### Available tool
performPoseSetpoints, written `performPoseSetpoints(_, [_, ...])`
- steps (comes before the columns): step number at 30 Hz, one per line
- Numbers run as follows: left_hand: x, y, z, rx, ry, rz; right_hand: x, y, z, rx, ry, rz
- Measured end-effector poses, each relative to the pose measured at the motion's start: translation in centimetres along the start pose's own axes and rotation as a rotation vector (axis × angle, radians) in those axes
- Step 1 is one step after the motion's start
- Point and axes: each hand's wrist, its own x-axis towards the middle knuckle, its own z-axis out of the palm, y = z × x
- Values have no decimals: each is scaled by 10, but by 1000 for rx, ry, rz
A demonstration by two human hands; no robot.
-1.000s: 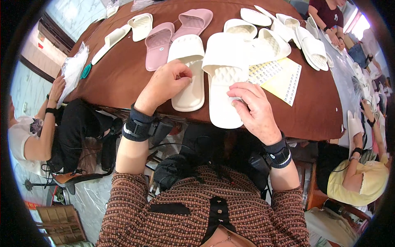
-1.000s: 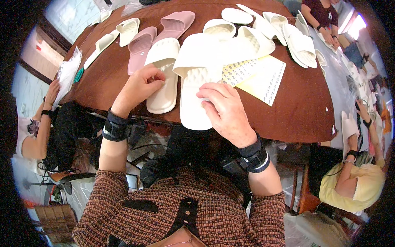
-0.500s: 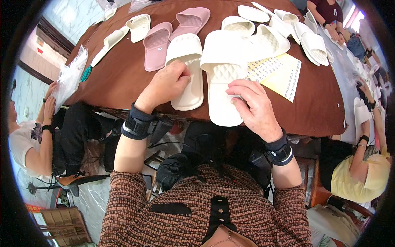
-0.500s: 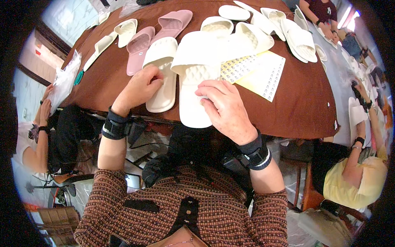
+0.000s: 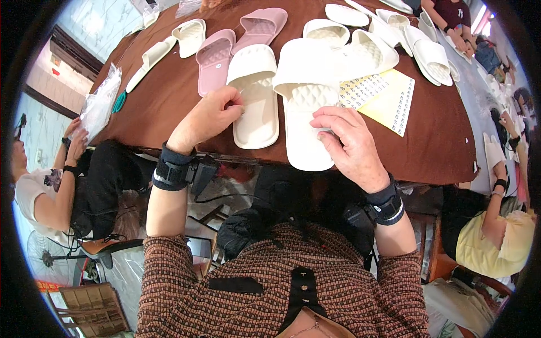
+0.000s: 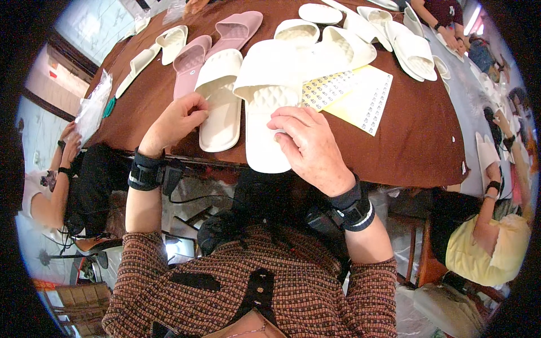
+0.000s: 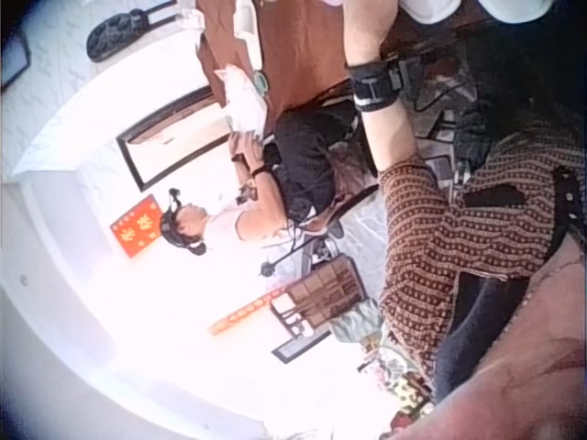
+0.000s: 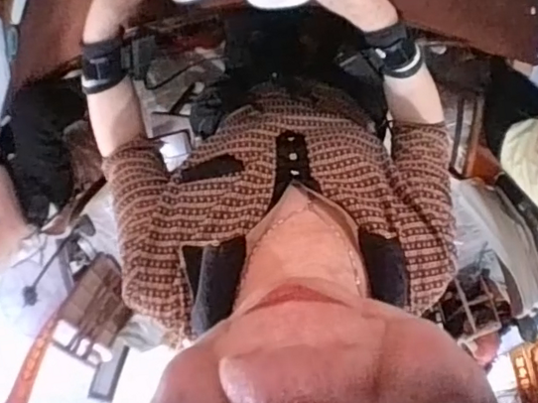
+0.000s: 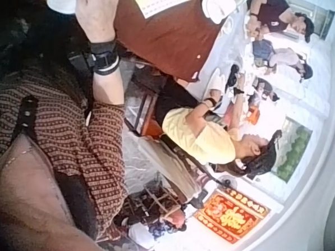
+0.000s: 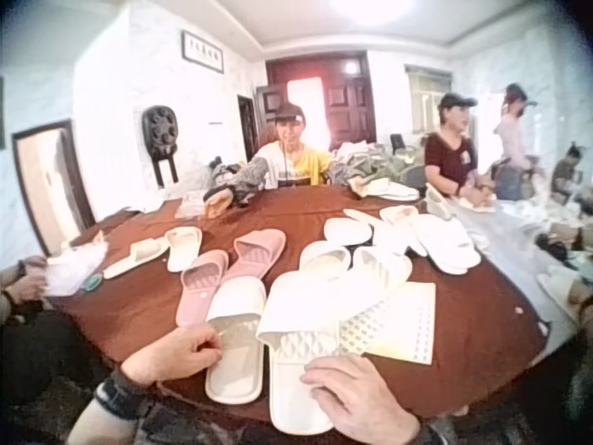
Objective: Inspecting and labeling white and pink slippers at a manufacturing table.
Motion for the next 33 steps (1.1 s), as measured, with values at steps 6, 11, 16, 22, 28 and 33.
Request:
performPoseSetpoints(6, [1, -6, 3, 51, 29, 72, -1, -2, -1, 11, 0, 9])
performPoseSetpoints(11, [3, -5, 4, 82, 37, 91, -1, -2, -1, 10, 4, 3])
performPoseSetpoints(16, [4, -1, 3, 71, 20, 55, -1, -1, 0, -1, 17, -19])
performPoseSetpoints(22, [4, -3, 1, -3, -11, 47, -1, -1, 0, 6, 13, -6])
performPoseSetpoints(28, [-3, -11, 9, -190, 25, -35, -1, -2, -1, 8, 14, -8])
performPoseSetpoints(33, [-23, -7, 31, 45, 376, 152, -2, -3, -2, 14, 3, 2])
